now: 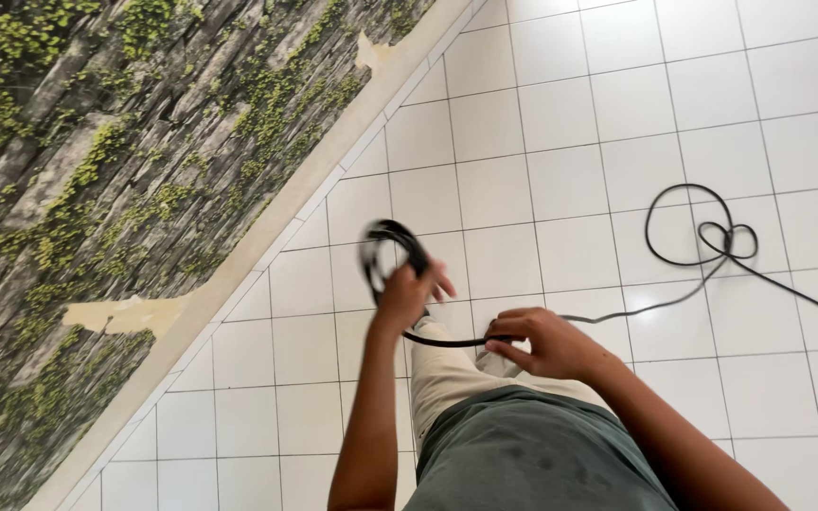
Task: The person unplugs a power cord from a power strip and a wall outlet, coils it by hand, and then places the coiled cord on a cluttered desk.
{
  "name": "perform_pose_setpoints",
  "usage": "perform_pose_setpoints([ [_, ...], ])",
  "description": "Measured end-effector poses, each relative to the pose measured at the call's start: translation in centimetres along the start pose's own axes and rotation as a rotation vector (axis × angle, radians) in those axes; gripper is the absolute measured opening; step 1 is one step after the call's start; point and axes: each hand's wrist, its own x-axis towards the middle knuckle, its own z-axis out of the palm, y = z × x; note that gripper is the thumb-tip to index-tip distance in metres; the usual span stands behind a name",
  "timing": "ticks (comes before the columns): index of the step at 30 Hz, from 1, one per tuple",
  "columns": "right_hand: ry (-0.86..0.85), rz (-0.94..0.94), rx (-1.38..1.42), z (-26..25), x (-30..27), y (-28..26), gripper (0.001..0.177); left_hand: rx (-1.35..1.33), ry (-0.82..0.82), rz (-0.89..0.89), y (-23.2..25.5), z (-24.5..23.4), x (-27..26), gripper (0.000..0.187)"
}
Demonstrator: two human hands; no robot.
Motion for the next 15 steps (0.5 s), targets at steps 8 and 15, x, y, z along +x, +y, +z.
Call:
perform_pose_setpoints([
  [8, 0.429, -0.039, -0.046, -5.2, 0.5, 2.2, 0.023, -0.517, -0.515, -0.197, 0.3, 8.3, -3.8, 0.063],
  [15, 0.425, 0.061, 0.419, -2.2, 2.3, 13.7, 0.031, -0.82, -0.815, -0.093, 1.6, 6.7, -4.1, 0.033],
])
